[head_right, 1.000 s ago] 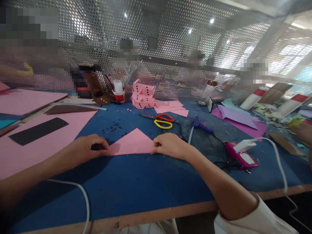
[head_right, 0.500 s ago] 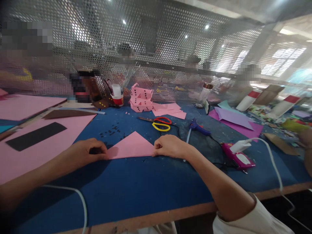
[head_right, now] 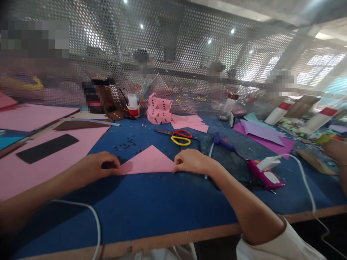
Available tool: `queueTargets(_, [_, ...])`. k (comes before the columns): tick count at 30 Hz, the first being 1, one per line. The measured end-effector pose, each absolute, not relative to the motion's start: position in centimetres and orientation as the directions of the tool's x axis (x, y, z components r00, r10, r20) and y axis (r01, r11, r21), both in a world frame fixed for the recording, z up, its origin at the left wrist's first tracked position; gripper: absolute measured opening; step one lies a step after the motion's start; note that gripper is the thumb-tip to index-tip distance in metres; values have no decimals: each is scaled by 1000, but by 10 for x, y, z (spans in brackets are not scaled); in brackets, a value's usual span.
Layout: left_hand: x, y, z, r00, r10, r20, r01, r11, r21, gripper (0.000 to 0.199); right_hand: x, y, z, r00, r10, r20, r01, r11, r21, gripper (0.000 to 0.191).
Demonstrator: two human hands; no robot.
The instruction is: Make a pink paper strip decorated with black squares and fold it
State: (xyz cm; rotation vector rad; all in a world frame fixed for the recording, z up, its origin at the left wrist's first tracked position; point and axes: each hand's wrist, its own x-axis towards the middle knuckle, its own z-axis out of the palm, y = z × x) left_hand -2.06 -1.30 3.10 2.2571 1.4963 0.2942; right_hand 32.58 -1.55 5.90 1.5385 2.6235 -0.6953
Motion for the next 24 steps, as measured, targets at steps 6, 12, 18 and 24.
queueTargets(6, [-23,-12,36,409,908,-90,840,-337,425,23,327,-15,62,-503,823,-264,843,399,-361,29])
queueTargets(12, [-33,-4,33,437,893,-110,831,-354,429,25,329,-14,63,-518,810,-274,834,409,-370,29])
queueTargets(18, [-39,-2,35,449,885,-126,832,-362,421,23,329,-14,67,-508,801,-318,838,373,-397,29])
queueTargets(24, [-32,-11,49,449,883,-141,852,-375,366,27,332,-12,66,-496,800,-337,852,373,-367,29])
